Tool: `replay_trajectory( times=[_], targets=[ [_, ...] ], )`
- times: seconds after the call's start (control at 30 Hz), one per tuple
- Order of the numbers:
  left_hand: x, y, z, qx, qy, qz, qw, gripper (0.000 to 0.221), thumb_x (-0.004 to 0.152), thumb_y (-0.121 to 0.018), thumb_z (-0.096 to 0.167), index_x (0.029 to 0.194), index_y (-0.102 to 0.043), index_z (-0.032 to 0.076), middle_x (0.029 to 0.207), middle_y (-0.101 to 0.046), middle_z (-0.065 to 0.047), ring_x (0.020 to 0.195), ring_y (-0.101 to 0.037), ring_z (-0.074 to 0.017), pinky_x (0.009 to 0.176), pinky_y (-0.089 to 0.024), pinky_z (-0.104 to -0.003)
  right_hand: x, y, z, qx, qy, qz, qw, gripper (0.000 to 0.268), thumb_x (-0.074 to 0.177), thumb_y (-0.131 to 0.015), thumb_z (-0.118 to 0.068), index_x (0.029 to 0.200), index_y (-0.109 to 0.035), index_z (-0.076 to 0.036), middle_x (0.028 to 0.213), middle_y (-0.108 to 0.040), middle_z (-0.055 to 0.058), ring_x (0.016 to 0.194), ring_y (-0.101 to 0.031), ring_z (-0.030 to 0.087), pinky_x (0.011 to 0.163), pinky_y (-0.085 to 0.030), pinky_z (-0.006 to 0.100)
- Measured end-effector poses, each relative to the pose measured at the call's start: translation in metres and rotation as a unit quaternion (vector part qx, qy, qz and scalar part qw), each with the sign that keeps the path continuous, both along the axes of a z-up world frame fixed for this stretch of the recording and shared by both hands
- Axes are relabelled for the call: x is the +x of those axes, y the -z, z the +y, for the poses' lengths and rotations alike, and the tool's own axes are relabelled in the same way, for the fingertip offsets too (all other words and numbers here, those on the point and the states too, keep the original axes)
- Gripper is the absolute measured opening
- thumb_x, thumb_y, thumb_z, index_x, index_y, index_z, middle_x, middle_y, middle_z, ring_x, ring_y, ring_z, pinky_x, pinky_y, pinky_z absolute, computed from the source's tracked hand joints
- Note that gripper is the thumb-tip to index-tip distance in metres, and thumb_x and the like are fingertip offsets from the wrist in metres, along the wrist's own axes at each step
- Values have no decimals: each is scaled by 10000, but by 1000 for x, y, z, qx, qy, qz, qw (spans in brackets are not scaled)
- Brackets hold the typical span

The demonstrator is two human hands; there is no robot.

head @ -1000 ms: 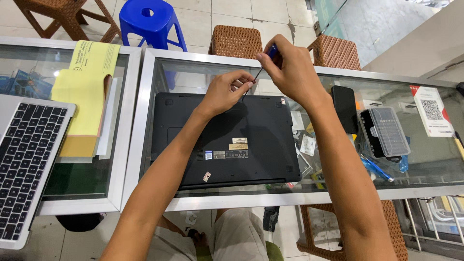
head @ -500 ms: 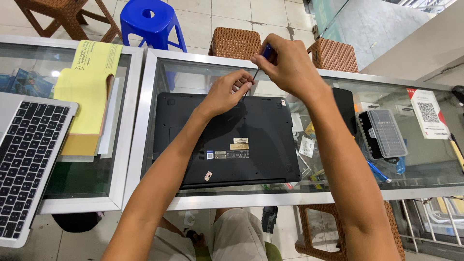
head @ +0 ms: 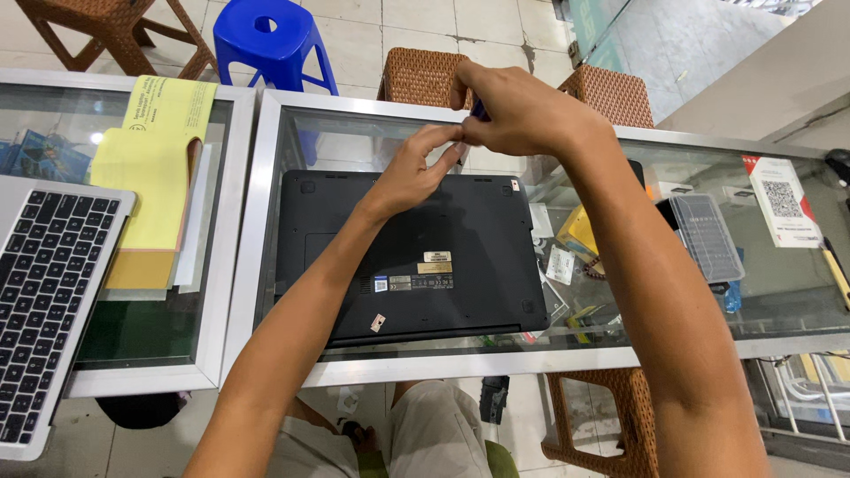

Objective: The person unscrews the bottom panel of a laptop using a screwdriver, removes several screws, and then flips the laptop over to pry open the top bezel surrounding the keyboard.

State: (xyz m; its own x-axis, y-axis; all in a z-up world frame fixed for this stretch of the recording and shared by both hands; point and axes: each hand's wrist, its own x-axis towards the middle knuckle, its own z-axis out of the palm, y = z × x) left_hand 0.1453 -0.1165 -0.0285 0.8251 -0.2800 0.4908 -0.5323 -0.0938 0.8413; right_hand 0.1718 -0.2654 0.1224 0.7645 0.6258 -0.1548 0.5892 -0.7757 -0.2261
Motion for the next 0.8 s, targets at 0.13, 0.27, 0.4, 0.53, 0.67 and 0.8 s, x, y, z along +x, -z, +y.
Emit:
replay_trajectory(
  times=[0.13, 0.27, 0.4, 0.53, 0.67, 0.8],
  targets=[
    [-5, -12, -5, -11, -15, -43, 999, 238, 1031, -464, 206, 1096, -675, 117, 1057, -711, 11, 1060, -595, -168, 944, -439, -323, 3, 14, 5, -15, 39, -78, 996, 371, 1022, -501, -384, 1046, -547, -17, 941, -682, 204, 851, -589, 474, 709, -414, 531],
    [2, -4, -5, 0, -94, -138, 986, 87, 952, -632, 122, 989, -712, 122, 935, -697, 19, 917, -595, -173, 877, -433, -330, -2, 6, 1, 12, -54, -92, 994, 178, 990, -534, -199, 977, -524, -22, 831, -623, 181, 737, -554, 419, 620, -377, 477],
    [11, 7, -6, -15, -176, -174, 969, 196, 818, -790, 78, 759, -604, 94, 826, -587, -14, 813, -534, -193, 767, -431, -330, -14, -2, 3, 27, -34, -66, 997, 344, 898, -645, -262, 1136, -504, -57, 1051, -587, 174, 886, -563, 346, 739, -410, 442],
    [8, 4, -12, -31, -192, -200, 960, 271, 817, -824, 93, 976, -672, 252, 795, -566, 59, 791, -535, -151, 799, -425, -308, -11, 15, 7, -51, 32, -107, 992, 467, 1015, -522, -500, 1065, -541, -36, 886, -655, 208, 806, -593, 434, 625, -424, 531],
    [4, -2, -7, 18, -163, -168, 972, 147, 867, -748, 239, 917, -673, 123, 864, -650, 25, 865, -577, -173, 849, -412, -348, -10, 10, 0, -7, -11, -124, 992, 170, 950, -493, -176, 987, -527, -13, 840, -626, 223, 778, -567, 464, 611, -387, 522],
    [3, -2, 0, 4, -102, -175, 979, 133, 921, -660, 19, 1038, -716, 52, 894, -624, -79, 823, -618, -195, 707, -509, -319, -13, 6, -5, 28, -70, -72, 995, 255, 866, -598, -116, 1083, -491, -35, 1059, -562, 177, 934, -548, 338, 767, -418, 433]
  ],
)
